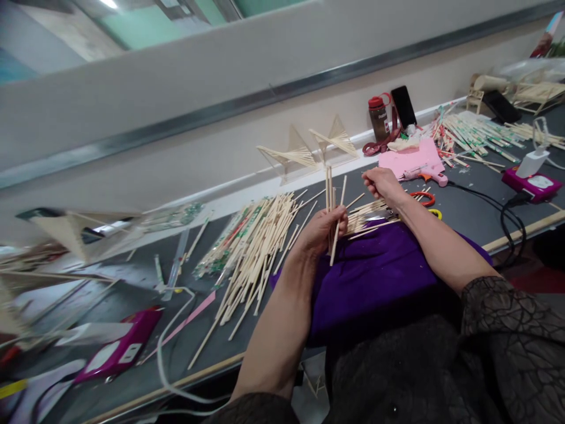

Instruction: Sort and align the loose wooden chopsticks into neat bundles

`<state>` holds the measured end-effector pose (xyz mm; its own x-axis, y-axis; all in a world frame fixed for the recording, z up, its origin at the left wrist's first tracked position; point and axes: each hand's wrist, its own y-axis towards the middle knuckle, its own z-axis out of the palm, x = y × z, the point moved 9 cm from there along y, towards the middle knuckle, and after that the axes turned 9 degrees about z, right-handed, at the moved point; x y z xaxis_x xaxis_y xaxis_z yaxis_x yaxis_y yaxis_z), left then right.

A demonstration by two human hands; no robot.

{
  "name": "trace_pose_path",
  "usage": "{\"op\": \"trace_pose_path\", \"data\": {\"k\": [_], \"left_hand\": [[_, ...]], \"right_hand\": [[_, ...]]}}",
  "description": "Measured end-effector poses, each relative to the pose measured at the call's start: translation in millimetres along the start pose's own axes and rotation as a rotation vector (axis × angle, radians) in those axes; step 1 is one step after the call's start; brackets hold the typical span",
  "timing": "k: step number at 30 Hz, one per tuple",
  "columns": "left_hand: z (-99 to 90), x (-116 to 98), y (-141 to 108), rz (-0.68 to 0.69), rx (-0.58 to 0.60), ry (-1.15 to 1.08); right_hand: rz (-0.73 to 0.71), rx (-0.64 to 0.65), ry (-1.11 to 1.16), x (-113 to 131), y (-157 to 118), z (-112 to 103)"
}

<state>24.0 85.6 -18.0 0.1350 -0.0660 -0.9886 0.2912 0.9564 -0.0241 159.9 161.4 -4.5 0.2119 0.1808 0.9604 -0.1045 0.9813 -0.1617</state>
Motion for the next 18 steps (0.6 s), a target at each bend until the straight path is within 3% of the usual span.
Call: {"op": "trace_pose_path", "data": {"k": [9,18], "left_hand": [[-6.5,5,-1,-0.013,-0.067,0.265],[-1.0,12,-5,-0.051,-0.053,0.396]], "right_hand": [[-0.037,0.123,0.06,13,-13,15],[-0.101,0.268,0.034,16,-24,36]]}}
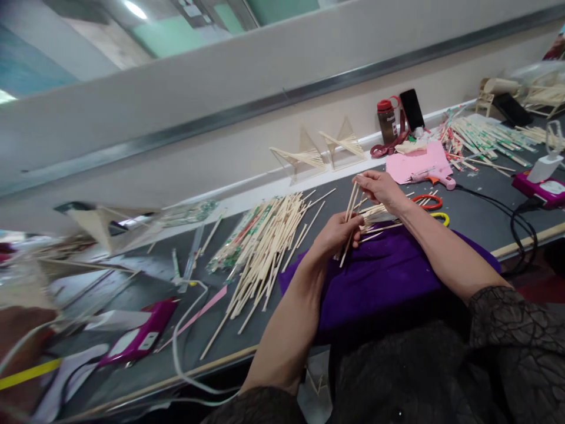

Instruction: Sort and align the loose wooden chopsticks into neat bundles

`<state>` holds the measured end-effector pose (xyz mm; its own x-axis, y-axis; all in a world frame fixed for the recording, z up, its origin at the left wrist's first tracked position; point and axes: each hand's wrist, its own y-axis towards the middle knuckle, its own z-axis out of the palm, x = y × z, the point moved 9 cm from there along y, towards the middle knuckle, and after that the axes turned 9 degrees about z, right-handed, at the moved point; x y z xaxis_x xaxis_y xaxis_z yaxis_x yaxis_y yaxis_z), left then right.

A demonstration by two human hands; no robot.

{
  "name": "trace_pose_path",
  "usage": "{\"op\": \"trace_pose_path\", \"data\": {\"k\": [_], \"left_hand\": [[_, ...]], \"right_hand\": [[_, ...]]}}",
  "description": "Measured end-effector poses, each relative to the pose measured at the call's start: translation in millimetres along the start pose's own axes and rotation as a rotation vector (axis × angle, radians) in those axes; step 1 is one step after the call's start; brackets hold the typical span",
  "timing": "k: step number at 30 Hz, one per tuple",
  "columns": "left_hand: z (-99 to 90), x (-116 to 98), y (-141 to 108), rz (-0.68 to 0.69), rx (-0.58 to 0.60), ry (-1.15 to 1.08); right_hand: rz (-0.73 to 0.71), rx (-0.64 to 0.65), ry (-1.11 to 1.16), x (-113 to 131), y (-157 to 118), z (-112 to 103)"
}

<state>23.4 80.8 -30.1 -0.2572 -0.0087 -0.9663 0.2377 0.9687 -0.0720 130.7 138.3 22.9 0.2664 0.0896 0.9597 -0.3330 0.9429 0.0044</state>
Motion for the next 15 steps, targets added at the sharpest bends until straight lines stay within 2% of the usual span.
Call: {"op": "trace_pose_path", "data": {"k": [4,7,11,15], "left_hand": [[6.6,-6,1,0.021,0.068,-0.282],[3.6,-5,3,-0.012,0.044,-0.46],[-4.7,-4,6,-0.005,-0.047,-0.468],[-11.3,-5,6,0.056,-0.136,-0.337]], "right_hand": [[-0.024,-0.007,0.011,1,1,-4],[0.001,-0.004,0.015,-2,3,-8],[0.05,0.001,-0.002,-6,4,-9],[0.081,-0.074,-0.094,-10,5,-16]]}}
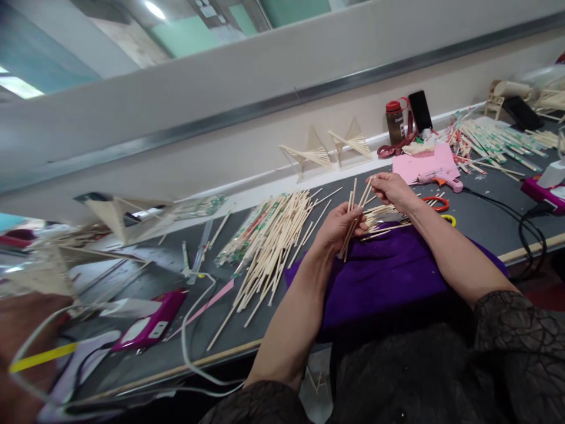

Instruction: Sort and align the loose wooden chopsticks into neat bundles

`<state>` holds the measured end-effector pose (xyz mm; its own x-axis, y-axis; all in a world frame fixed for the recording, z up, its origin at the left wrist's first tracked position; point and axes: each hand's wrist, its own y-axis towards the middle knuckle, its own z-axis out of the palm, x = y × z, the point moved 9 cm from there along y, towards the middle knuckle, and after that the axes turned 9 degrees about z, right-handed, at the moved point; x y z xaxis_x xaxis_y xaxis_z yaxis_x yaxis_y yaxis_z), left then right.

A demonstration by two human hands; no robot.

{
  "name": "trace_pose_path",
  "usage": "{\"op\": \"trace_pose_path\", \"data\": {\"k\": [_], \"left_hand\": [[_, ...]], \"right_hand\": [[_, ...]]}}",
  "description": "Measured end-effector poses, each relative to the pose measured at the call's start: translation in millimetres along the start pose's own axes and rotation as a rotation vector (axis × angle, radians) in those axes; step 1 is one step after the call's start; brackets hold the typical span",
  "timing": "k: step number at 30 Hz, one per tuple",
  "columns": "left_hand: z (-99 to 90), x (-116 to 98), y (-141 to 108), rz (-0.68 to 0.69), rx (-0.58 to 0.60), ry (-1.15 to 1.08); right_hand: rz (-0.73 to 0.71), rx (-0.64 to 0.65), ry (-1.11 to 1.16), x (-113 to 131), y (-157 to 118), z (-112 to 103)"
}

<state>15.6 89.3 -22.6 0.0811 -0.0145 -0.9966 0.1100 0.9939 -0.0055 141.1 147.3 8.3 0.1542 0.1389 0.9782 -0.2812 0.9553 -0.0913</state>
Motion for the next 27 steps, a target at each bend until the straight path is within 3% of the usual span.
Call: {"op": "trace_pose_path", "data": {"k": [2,7,11,15,21,27], "left_hand": [[-2.2,-2,0,0.055,-0.021,0.106],[-6.2,-1,0,0.09,-0.04,0.356],[-8.5,-1,-1,0.093,-0.056,0.439],[-9.4,-1,-2,0.094,-0.064,0.475],[-9.3,6,-3,0.046,-0.077,0.344],[-6.8,6,-4,0.022,-0.044,0.251]], "right_hand": [[-0.033,-0.089,-0.142,2,1,-8],[-0.182,-0.266,-0.819,18,0,-11],[-0.116,-0.295,-1.085,14,3,-5],[-0.096,-0.278,-1.098,11,5,0],[-0.089,-0.269,-1.013,12,5,-1],[-0.076,-0.204,-0.655,-2,14,-8]]}}
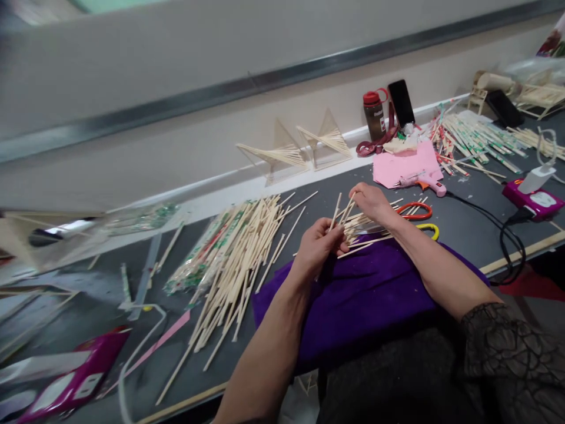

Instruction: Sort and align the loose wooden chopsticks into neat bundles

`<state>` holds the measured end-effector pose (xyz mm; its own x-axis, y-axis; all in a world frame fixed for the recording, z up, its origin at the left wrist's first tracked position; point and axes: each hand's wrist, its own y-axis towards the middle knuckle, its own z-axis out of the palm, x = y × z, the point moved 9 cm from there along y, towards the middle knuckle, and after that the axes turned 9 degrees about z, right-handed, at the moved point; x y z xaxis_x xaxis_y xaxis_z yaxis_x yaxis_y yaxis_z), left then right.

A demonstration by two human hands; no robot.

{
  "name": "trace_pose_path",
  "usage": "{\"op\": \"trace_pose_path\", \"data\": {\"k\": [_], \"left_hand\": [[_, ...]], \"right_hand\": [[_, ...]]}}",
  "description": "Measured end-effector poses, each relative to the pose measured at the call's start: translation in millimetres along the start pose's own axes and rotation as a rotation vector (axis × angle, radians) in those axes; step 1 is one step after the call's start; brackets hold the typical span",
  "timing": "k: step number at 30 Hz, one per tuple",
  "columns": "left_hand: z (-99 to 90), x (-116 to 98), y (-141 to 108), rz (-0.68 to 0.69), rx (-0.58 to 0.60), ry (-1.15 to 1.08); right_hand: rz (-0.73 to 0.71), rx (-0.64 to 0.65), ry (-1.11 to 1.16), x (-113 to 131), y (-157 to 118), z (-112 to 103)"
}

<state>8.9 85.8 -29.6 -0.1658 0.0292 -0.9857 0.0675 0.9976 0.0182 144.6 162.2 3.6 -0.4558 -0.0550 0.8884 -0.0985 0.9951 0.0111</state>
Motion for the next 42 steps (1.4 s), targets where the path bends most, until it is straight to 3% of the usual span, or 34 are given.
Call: {"op": "trace_pose_path", "data": {"k": [5,11,20,26,33,42], "left_hand": [[-4.8,6,-3,-0.066,-0.004,-0.078],[-12.0,4,-9,-0.064,-0.027,0.023],[-8.1,2,-12,-0.09,-0.024,0.085],[-7.0,-5,-10,-0.086,-0.031,0.134],[-7.5,-6,-6,-0.115,0.006,0.153],[-2.5,-13,-9,-0.065,0.031,0.18]], "right_hand": [[0.051,0.082,0.221,-14,1,11],[0.061,0.077,0.209,-13,-3,13],[0.099,0.142,0.217,-13,-4,15],[-0.084,0.092,-0.073,13,-9,2],[-0.001,0.165,-0.371,14,-7,10],[0.027,0.096,-0.276,17,-11,3]]}}
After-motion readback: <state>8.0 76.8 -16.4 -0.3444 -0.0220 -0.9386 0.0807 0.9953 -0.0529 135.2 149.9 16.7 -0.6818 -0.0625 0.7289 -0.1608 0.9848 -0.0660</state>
